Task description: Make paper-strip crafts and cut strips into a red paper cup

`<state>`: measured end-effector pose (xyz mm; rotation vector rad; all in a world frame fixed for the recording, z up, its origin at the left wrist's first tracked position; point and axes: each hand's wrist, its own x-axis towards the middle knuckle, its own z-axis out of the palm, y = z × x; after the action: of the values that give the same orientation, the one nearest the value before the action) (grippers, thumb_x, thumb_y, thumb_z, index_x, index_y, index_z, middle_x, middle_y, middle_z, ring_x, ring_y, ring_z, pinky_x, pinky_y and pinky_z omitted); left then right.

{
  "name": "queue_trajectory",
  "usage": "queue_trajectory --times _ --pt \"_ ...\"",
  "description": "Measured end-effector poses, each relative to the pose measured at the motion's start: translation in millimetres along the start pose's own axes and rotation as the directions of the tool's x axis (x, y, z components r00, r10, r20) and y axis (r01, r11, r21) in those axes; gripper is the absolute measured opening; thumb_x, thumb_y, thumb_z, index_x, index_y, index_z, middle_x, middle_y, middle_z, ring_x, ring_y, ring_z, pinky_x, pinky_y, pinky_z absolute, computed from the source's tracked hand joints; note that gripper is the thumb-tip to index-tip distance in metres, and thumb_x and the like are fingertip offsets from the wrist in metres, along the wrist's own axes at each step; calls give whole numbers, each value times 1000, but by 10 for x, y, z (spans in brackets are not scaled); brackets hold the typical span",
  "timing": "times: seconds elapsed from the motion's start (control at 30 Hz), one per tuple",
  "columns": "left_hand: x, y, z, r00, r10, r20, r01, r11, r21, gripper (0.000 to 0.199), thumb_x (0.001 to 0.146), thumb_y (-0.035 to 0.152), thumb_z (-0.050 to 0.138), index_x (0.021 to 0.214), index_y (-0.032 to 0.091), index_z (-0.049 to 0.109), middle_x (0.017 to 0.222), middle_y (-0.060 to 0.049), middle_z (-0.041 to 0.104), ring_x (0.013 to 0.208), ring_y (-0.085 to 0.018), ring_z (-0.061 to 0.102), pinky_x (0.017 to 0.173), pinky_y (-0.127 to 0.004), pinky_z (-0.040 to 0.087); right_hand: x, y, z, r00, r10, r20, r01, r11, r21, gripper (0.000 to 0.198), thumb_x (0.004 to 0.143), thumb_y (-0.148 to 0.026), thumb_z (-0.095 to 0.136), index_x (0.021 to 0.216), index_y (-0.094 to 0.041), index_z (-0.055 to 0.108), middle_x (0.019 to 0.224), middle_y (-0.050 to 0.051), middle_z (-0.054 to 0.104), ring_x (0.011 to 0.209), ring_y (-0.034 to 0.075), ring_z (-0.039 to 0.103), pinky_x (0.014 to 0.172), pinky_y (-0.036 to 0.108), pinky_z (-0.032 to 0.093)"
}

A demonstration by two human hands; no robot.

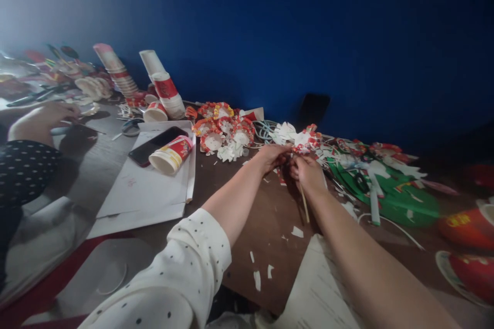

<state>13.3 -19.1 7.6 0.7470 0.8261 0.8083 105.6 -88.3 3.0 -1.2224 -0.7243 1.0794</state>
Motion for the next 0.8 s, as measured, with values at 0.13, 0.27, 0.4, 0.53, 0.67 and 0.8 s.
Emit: queue_trajectory --times 0.13,0.27,0.4,0.53,0.67,0.8 --pt "2 -10 -12 1000 10 15 -10 1000 3 14 75 17 68 66 11 60 57 1 56 46 -4 44 47 -16 37 9 21 -33 1000 -19 25 17 998 60 26 62 -30 69 83 -19 61 55 -7 47 39 4 28 36 18 17" --pt "-13 -10 -8 1000 6 14 -7 999 32 16 74 19 70 64 13 59 56 3 54 47 -4 45 48 -15 37 30 67 -73 999 -44 30 43 999 21 32 63 -35 70 91 -20 64 55 -7 47 38 4 28 36 19 18" --pt "-29 9 -2 1000 -19 21 17 997 70 15 79 17 63 65 12 61 54 3 52 43 -3 41 47 -15 35 37 59 -135 992 -111 64 124 953 -275 21 72 -39 63 65 -20 59 46 -6 43 38 9 34 38 23 25" --pt "-29 19 21 1000 -15 12 14 996 83 17 78 8 58 62 11 61 51 1 53 41 -4 41 45 -15 32 30 4 -155 945 -299 131 319 767 -556 23 78 -34 55 58 -22 59 47 0 52 49 16 47 50 28 37" --pt "21 -17 49 997 27 -76 -22 997 77 19 72 4 59 55 11 56 44 1 48 38 -5 37 43 -19 29 34 -9 -126 912 -378 161 394 698 -598 17 78 -30 53 67 -22 64 63 3 63 65 20 57 66 31 44" --pt "63 -44 57 996 45 -78 -40 997 63 19 71 5 61 54 12 54 43 1 48 38 -6 40 44 -21 32 50 36 -117 945 -310 106 317 786 -531 17 80 -37 53 77 -23 62 57 0 59 56 19 54 55 30 42"
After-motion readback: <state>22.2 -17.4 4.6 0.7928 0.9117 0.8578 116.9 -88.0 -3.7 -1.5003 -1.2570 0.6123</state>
